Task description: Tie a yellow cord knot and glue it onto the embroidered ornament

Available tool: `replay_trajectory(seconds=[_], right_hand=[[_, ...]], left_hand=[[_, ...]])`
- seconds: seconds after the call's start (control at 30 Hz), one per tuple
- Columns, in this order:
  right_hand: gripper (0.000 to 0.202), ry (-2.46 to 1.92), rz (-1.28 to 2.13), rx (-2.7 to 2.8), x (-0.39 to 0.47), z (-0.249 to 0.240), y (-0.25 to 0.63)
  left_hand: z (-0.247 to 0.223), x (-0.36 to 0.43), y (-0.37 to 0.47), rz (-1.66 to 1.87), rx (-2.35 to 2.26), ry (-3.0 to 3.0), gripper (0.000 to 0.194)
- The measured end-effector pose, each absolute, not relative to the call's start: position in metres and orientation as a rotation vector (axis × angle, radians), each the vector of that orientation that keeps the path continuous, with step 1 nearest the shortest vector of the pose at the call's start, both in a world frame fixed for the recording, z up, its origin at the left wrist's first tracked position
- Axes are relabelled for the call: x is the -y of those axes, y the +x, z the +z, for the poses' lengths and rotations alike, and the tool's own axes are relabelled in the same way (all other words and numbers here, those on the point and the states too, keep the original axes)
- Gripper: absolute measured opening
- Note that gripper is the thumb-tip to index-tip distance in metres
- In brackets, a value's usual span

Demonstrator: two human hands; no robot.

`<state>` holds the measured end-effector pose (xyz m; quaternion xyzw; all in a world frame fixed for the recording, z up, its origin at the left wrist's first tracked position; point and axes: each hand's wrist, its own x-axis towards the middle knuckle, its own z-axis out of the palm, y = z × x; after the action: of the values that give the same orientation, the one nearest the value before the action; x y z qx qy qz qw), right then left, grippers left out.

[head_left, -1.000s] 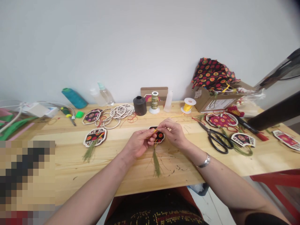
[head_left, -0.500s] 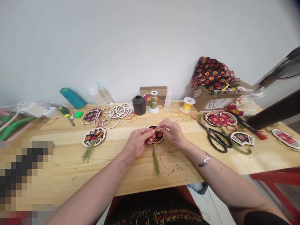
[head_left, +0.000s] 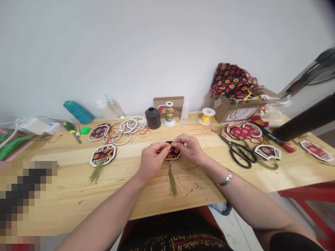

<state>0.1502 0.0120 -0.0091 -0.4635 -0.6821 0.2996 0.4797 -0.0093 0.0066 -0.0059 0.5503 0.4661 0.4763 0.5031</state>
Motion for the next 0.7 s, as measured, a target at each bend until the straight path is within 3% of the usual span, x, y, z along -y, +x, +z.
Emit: replay_trajectory(seconds=[0.27, 0.7], right_hand=[[0.009, -1.087, 0.786, 1.596, -0.0157, -0.0132, 0.1537], [0.008, -0.985, 0.667, 1.713, -0.0173, -0.0154, 0.1524]], left_hand=[[-0.0119, -0.0185, -0.0117, 0.997, -0.959, 0.854, 0.017], [-0.0081, -0.0147, -0.0096, 0.906, -0.907, 0.824, 0.02]])
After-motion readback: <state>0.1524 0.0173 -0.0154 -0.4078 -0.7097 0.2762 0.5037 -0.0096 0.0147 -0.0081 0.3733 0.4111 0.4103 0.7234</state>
